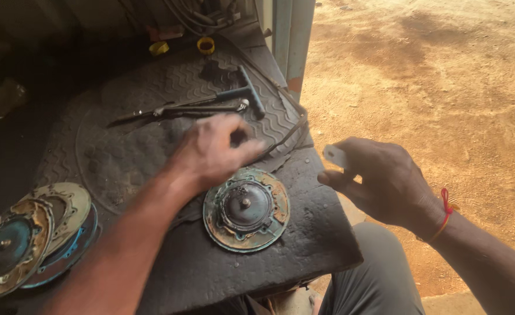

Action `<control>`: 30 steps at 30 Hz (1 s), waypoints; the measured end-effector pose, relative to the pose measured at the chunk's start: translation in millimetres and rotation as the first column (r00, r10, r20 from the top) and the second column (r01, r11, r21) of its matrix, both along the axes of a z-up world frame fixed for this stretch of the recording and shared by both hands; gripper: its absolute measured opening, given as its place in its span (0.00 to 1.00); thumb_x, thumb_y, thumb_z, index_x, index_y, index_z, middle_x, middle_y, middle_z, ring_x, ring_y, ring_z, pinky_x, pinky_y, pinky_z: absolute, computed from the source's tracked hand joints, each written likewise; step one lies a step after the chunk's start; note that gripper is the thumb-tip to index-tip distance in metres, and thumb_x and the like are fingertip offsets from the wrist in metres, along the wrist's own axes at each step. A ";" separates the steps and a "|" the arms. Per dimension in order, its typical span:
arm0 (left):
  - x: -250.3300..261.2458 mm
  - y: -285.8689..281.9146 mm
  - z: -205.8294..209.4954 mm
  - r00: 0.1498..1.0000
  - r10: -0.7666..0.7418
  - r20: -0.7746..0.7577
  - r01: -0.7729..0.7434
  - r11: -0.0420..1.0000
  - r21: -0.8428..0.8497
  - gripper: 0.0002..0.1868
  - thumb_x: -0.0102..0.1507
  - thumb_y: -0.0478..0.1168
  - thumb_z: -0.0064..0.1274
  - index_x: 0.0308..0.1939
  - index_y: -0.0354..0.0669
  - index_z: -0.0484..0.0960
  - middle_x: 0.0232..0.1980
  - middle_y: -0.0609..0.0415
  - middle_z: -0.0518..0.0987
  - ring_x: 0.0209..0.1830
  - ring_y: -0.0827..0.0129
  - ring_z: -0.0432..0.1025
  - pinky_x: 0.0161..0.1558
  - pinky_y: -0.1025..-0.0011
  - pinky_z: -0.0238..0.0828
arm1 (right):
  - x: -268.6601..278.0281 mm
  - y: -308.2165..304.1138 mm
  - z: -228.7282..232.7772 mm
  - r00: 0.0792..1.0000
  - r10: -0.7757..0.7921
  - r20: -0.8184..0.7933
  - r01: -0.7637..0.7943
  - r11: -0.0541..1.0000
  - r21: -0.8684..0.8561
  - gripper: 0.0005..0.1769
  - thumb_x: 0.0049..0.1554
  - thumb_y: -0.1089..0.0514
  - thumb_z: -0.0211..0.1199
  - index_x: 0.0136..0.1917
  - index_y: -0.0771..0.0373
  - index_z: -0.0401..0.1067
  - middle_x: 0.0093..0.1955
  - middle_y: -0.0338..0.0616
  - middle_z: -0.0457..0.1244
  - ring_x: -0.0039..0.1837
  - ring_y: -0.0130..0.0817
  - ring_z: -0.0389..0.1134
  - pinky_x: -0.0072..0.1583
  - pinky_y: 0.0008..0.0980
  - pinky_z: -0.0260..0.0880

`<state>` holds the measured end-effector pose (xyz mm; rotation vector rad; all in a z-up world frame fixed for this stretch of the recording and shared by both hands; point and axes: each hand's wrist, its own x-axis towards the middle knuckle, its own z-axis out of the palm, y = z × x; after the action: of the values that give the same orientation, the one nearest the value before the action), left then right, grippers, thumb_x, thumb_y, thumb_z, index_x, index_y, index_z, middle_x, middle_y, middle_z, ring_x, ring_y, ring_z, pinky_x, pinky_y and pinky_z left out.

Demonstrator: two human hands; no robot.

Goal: The person uses a metal file to scrape and clean the edges of a circular metal part placed on a rubber mat. They rotate the part to access different sections and continue filing the surface.

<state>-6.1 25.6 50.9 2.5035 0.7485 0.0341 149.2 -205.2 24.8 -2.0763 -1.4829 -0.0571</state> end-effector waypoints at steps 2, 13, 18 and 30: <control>-22.8 -6.0 6.6 0.974 0.054 -0.222 -0.052 0.999 0.015 0.35 0.55 0.65 0.55 0.57 0.46 0.81 0.59 0.48 0.80 0.60 0.59 0.75 0.61 0.51 0.73 | -3.4 0.9 -1.7 1.000 0.003 0.020 -0.002 0.998 -0.060 0.20 0.51 0.43 0.70 0.49 0.59 0.76 0.35 0.43 0.69 0.39 0.41 0.73 0.42 0.41 0.72; -62.2 -15.4 -10.0 0.980 -0.163 0.116 0.161 0.987 0.028 0.21 0.49 0.55 0.66 0.43 0.52 0.89 0.56 0.58 0.82 0.58 0.66 0.72 0.63 0.62 0.71 | -22.1 16.7 -4.4 0.989 0.145 -0.021 -0.146 0.988 -0.051 0.32 0.55 0.34 0.60 0.63 0.58 0.72 0.49 0.50 0.68 0.47 0.47 0.72 0.47 0.45 0.71; -62.3 -21.5 -20.8 0.922 -0.303 0.240 0.280 0.952 0.127 0.11 0.55 0.50 0.64 0.37 0.55 0.93 0.45 0.59 0.84 0.51 0.67 0.75 0.60 0.60 0.69 | -25.5 17.2 -9.1 0.994 0.106 -0.026 -0.107 0.993 -0.052 0.33 0.53 0.35 0.63 0.63 0.58 0.72 0.44 0.49 0.66 0.46 0.46 0.71 0.47 0.44 0.70; -3.2 21.4 10.0 0.773 0.461 0.435 0.243 0.418 -0.875 0.08 0.62 0.34 0.53 0.36 0.31 0.84 0.34 0.47 0.85 0.30 0.68 0.80 0.32 0.72 0.80 | -10.6 -6.1 2.2 0.968 -0.112 -0.225 0.132 0.988 0.077 0.25 0.54 0.45 0.66 0.59 0.61 0.76 0.40 0.44 0.71 0.34 0.31 0.69 0.39 0.33 0.70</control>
<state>-9.3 47.0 60.9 1.1931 0.4313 0.3979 138.7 -211.3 27.0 -2.0260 -1.1981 0.0557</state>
